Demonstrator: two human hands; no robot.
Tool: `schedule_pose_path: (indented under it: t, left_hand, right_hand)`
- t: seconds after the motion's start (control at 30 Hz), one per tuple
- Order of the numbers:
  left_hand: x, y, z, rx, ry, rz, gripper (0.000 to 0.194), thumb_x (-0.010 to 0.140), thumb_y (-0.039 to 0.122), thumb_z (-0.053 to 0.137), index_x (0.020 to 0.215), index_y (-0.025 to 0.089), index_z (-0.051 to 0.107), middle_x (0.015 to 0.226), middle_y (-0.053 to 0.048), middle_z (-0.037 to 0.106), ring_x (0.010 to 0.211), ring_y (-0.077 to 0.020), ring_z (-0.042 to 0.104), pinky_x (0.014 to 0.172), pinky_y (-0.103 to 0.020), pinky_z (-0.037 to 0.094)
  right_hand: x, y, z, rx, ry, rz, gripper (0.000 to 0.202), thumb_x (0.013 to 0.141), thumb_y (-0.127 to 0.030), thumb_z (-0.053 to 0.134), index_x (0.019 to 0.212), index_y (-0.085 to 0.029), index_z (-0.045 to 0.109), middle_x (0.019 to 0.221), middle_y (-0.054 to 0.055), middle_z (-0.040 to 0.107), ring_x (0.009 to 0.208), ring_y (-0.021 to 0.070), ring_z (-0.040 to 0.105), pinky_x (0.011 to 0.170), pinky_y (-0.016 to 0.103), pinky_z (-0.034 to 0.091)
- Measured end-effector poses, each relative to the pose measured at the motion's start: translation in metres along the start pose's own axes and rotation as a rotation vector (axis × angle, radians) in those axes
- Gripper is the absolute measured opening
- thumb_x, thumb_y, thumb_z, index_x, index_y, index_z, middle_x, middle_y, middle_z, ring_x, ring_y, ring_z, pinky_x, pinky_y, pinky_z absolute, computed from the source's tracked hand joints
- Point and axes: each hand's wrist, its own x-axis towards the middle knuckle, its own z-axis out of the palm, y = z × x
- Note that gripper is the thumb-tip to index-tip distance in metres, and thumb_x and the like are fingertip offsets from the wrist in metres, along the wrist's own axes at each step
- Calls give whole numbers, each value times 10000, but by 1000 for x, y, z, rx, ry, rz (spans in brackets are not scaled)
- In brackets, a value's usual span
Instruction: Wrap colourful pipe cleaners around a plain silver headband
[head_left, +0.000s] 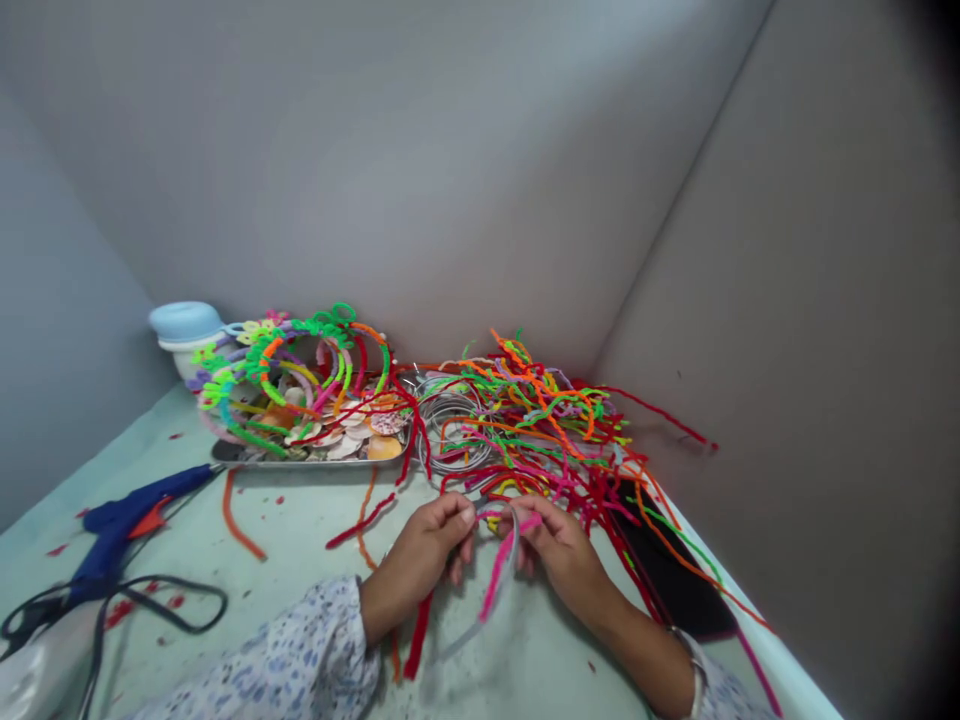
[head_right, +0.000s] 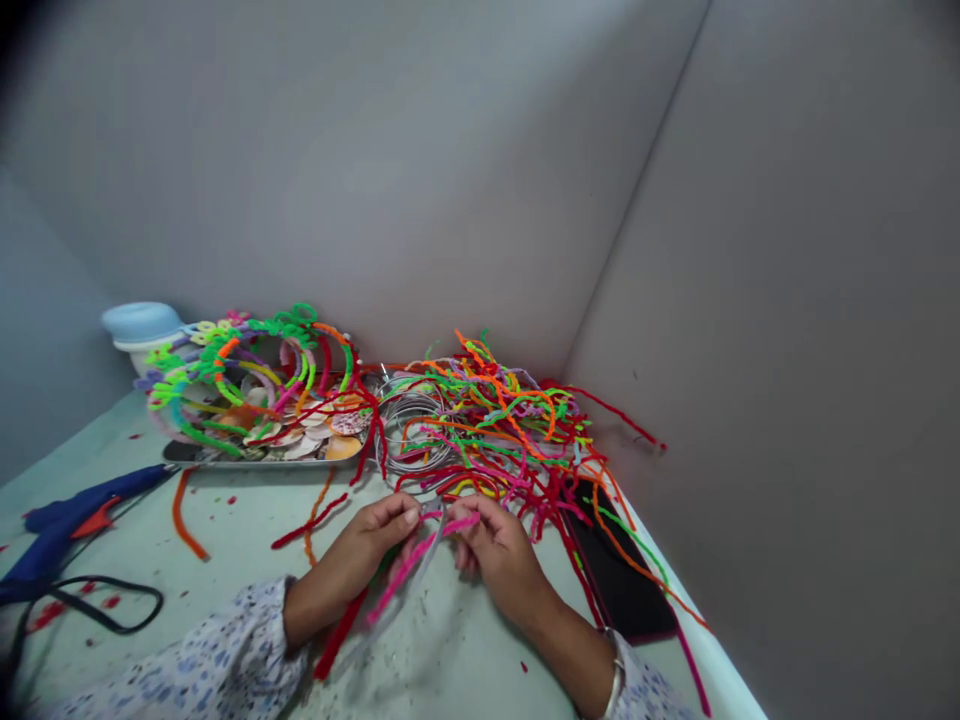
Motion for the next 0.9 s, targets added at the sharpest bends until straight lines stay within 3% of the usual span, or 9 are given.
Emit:
schedule_pose_path:
  t: [0.17,0.37,0.6,0.83,0.9]
  left_hand:
    - [-1,-4,3,18,13,33,288,860,434,486,737,175,487,500,62,490,343,-55,376,377,-169,281]
    - [-4,-2,4,7,34,12,292,856,444,491,741,176,487,515,57,513,358,-55,393,385,-160,289]
    - [-7,3,5,54,46,2,265,864,416,477,748,178,482,531,49,539,375,-64,402,399,-175,294]
    - [-6,-5,2,126,48,38,277,884,430,434,774,182,491,551,45,538,390,-75,395,404,-187,303]
    - [-8,-5,3,162,66,44,274,889,420,427,771,183,496,555,41,540,404,-81,400,416,-192,304]
  right_hand:
    - [5,-1,-1,77,66,46,385,838,-506,506,959,-145,564,471,-31,555,398,103,472,397,198,363]
    - [6,0,-1,147,98,72,355,790,-482,581,917,-151,586,498,-29,566,406,104,497,380,190,365]
    - [8,-1,0,251,156,138,394,757,-495,624,907,-133,597,659,15,632,417,93,525,361,184,371]
    - [6,-1,2,190,135,123,399,777,-504,617,947,-145,583,672,7,628,431,87,501,374,186,376]
    - [2,-3,6,125,90,133,426,787,-511,601,1005,-147,572,588,-14,600,418,98,493,389,196,375]
